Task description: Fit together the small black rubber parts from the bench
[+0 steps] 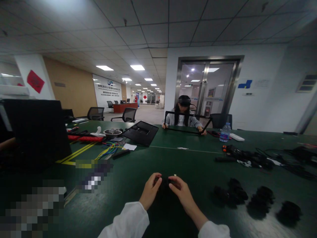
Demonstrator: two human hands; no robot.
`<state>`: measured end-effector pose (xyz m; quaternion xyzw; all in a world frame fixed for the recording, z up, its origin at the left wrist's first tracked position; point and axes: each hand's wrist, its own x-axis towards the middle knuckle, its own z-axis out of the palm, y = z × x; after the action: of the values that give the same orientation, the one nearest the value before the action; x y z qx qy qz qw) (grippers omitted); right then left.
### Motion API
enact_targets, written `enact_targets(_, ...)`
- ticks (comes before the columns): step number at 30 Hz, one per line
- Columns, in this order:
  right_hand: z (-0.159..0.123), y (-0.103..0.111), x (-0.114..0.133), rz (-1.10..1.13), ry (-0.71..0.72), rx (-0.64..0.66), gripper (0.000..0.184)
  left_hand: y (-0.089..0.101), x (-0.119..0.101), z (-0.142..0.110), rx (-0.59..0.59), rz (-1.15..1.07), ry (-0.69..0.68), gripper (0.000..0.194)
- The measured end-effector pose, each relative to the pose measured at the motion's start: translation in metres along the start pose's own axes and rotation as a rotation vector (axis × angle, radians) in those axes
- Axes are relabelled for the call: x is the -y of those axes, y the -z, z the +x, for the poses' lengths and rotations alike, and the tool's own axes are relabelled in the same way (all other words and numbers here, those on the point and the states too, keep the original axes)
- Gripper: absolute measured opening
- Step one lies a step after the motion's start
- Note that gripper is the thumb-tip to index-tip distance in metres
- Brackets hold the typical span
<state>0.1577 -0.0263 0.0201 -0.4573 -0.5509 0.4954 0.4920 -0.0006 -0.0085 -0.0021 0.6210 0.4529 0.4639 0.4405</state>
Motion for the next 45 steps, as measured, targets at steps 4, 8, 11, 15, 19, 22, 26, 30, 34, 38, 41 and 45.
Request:
enact_targets(4, 0.001, 0.002, -0.003, -0.006, -0.006, -0.036, 0.027, 0.001, -0.004, -0.004, 0.043, 0.008, -0.037, 0.033)
enact_targets(8, 0.002, 0.002, -0.006, -0.01, -0.012, -0.049, 0.027, 0.001, 0.002, -0.003, 0.066, -0.007, -0.104, 0.042)
enact_targets(11, 0.004, 0.002, -0.008, -0.004, -0.001, -0.064, 0.028, 0.0, 0.01, 0.0, 0.057, -0.028, -0.116, 0.045)
enact_targets(15, 0.006, 0.002, -0.012, 0.01, 0.008, -0.051, 0.03, 0.0, 0.012, 0.001, 0.044, -0.055, -0.098, 0.042)
enact_targets(19, 0.008, 0.003, -0.016, 0.026, 0.024, -0.01, 0.029, 0.001, 0.007, 0.0, 0.03, -0.062, -0.04, 0.038)
enact_targets(22, 0.008, 0.005, -0.017, 0.034, 0.02, 0.0, 0.03, 0.0, 0.004, -0.001, 0.01, -0.046, -0.016, 0.038)
enact_targets(26, 0.005, 0.005, -0.013, 0.035, 0.006, 0.045, 0.031, 0.0, 0.002, -0.001, -0.021, -0.028, 0.0, 0.039)
enact_targets(30, 0.001, 0.002, -0.005, 0.041, 0.027, 0.069, 0.029, -0.001, 0.006, 0.001, -0.05, -0.025, -0.018, 0.038)
enact_targets(34, -0.002, -0.001, 0.0, 0.011, 0.032, 0.083, 0.027, -0.002, 0.006, 0.002, -0.04, 0.007, -0.041, 0.034)
enact_targets(38, 0.0, -0.001, -0.002, 0.026, 0.036, 0.082, 0.026, -0.001, 0.002, 0.0, -0.023, 0.024, -0.018, 0.031)
enact_targets(41, 0.004, 0.001, -0.008, 0.034, 0.03, 0.049, 0.027, 0.0, 0.0, 0.0, -0.006, 0.002, -0.023, 0.029)
enact_targets(45, 0.007, 0.003, -0.014, 0.031, 0.025, -0.029, 0.029, 0.001, 0.002, -0.001, 0.039, -0.042, -0.083, 0.038)
